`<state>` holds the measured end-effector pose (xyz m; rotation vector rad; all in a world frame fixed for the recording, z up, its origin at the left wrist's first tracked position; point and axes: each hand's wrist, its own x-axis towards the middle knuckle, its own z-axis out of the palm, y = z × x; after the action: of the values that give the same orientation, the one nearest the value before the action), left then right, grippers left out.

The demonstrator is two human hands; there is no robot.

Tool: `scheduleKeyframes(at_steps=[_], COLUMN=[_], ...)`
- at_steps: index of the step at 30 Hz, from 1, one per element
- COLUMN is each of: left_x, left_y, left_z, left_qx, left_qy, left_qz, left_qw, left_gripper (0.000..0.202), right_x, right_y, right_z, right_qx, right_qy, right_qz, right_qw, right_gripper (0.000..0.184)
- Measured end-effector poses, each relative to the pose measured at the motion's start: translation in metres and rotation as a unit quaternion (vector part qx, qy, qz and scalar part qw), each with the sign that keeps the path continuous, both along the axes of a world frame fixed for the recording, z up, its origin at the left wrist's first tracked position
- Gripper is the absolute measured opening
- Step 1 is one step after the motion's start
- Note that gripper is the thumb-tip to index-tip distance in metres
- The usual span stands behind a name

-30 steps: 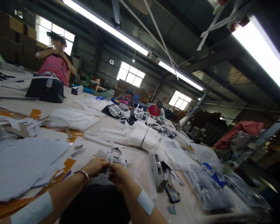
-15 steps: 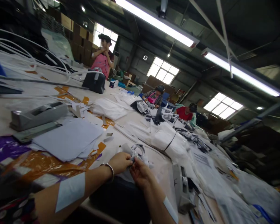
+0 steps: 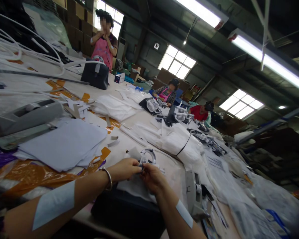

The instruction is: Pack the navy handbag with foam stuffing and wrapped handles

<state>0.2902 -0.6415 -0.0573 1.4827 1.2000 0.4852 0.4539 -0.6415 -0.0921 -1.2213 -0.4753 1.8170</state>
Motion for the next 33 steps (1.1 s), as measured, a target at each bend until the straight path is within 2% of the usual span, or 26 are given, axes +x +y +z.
scheduleKeyframes(at_steps=[1, 3, 5, 6, 9, 12, 19, 22, 25, 27, 29, 31, 33], left_x=[-0.006, -0.019, -0.034, -0.040, -0.050, -0.050, -0.046, -0.043, -0.040, -0.038, -0.038, -0.039, -0.041], left_y=[0.004, 0.014, 0.023, 0.027, 0.030, 0.027, 0.029, 0.030, 0.030, 0.029, 0.027, 0.024, 0.020], left_z=[0.002, -0.001, -0.011, -0.018, -0.037, -0.048, -0.057, -0.059, -0.058, -0.057, -0.055, -0.053, -0.050], left_qx=[-0.010, 0.016, 0.050, 0.052, 0.019, -0.003, 0.007, 0.019, 0.022, -0.002, -0.059, -0.122, -0.149], left_qy=[-0.019, -0.049, -0.040, -0.020, 0.056, 0.082, 0.102, 0.115, 0.109, 0.100, 0.065, -0.014, -0.099], left_qz=[0.030, 0.107, 0.171, 0.183, 0.163, 0.138, 0.124, 0.120, 0.110, 0.108, 0.116, 0.121, 0.128], left_qw=[0.999, 0.993, 0.983, 0.982, 0.985, 0.987, 0.987, 0.986, 0.988, 0.989, 0.989, 0.985, 0.976], left_gripper=[0.040, 0.046, 0.048, 0.048, 0.052, 0.053, 0.058, 0.058, 0.061, 0.061, 0.055, 0.050, 0.051], right_x=[-0.001, -0.004, -0.006, -0.007, -0.010, -0.013, -0.013, -0.013, -0.012, -0.012, -0.011, -0.011, -0.010], right_y=[0.001, 0.003, 0.003, 0.002, 0.002, 0.001, 0.002, 0.003, 0.003, 0.002, 0.001, 0.000, -0.001], right_z=[-0.001, -0.003, -0.006, -0.008, -0.013, -0.015, -0.021, -0.024, -0.025, -0.025, -0.025, -0.025, -0.025], right_qx=[0.017, 0.054, 0.089, 0.105, 0.134, 0.139, 0.112, 0.111, 0.103, 0.099, 0.094, 0.086, 0.075], right_qy=[-0.008, -0.027, -0.048, -0.056, -0.072, -0.082, -0.181, -0.231, -0.234, -0.226, -0.217, -0.210, -0.204], right_qz=[-0.001, 0.006, 0.030, 0.047, 0.088, 0.115, 0.181, 0.192, 0.192, 0.191, 0.186, 0.181, 0.175], right_qw=[1.000, 0.998, 0.994, 0.992, 0.984, 0.980, 0.960, 0.947, 0.947, 0.950, 0.954, 0.957, 0.960], right_gripper=[0.008, 0.009, 0.010, 0.012, 0.024, 0.027, 0.022, 0.017, 0.018, 0.019, 0.019, 0.020, 0.020])
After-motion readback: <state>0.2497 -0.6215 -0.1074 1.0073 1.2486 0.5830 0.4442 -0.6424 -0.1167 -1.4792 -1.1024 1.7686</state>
